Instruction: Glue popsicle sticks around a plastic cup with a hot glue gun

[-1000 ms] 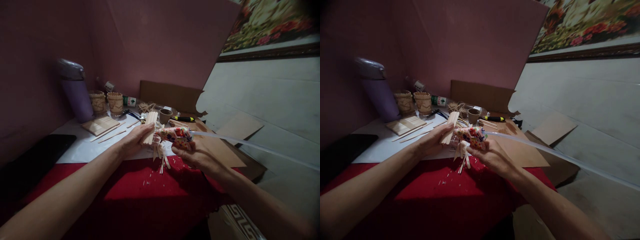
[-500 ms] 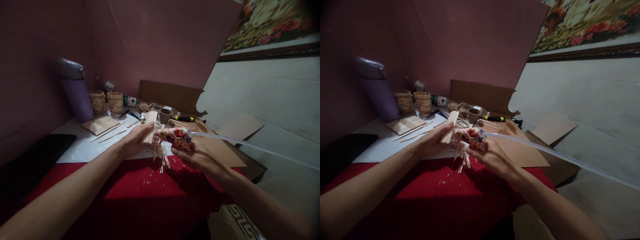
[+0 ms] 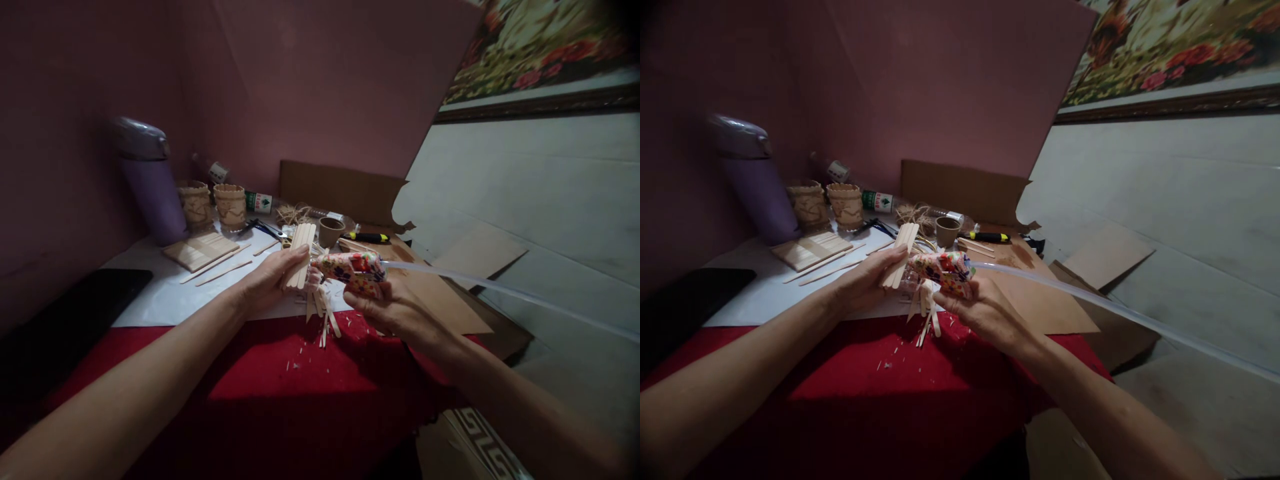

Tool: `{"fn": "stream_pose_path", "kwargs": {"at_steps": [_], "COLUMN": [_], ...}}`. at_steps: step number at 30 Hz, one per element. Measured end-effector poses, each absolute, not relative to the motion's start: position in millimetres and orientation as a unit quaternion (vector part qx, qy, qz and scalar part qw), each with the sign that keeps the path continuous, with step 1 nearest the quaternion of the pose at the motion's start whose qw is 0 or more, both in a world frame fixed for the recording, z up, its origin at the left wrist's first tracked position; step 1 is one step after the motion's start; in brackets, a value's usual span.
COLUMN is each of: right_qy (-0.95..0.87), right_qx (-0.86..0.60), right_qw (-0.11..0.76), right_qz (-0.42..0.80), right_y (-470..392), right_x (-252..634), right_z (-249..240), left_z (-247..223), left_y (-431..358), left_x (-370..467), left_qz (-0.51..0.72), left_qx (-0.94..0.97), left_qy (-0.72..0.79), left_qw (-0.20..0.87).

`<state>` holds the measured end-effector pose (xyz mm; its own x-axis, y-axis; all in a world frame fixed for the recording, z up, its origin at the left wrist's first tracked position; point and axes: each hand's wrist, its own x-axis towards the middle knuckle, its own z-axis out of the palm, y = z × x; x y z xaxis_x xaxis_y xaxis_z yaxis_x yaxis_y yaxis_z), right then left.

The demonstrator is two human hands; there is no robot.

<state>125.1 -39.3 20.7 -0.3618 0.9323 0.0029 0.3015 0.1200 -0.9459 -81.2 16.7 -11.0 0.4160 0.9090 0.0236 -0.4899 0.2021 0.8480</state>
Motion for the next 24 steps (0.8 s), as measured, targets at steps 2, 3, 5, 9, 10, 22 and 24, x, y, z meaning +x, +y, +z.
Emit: {"fn": "stream_pose_path", "kwargs": {"at_steps": [2, 3, 5, 9, 10, 22, 24], "right_qy": [-0.67, -0.67, -0.667, -0.667, -0.667, -0.683, -0.686], "right_qx": [-0.462, -0.463, -0.46, -0.455, -0.456, -0.455, -0.453], "right_qw": [0.328, 0.328, 0.332, 0.341, 0.34, 0.33, 0.329], "right_qz": [0.479, 0.48, 0.483, 0.482, 0.481, 0.467, 0.464], "right_y": [-39.2, -38.8, -37.6, -35.8, -35.7, -32.3, -31.1], "right_x": [125.2, 125.4, 126.1, 127.2, 127.2, 131.1, 132.2], "right_z": [21.2, 21.0, 19.9, 17.7, 17.7, 15.9, 15.4], "left_z": [-10.3, -10.5, -11.5, -14.2, -14.7, -12.6, -11.4], "left_y": [16.4, 16.7, 17.6, 19.3, 19.4, 16.6, 15.2], "left_x": [-81.1, -81.2, -81.6, -82.4, -82.7, -82.9, -82.6], "left_qz": [0.481, 0.481, 0.476, 0.474, 0.472, 0.447, 0.447], "left_qx": [0.412, 0.412, 0.411, 0.422, 0.426, 0.443, 0.443], "left_qy": [0.255, 0.256, 0.254, 0.242, 0.24, 0.247, 0.249], "left_qw": [0.73, 0.731, 0.734, 0.734, 0.734, 0.736, 0.736]}}
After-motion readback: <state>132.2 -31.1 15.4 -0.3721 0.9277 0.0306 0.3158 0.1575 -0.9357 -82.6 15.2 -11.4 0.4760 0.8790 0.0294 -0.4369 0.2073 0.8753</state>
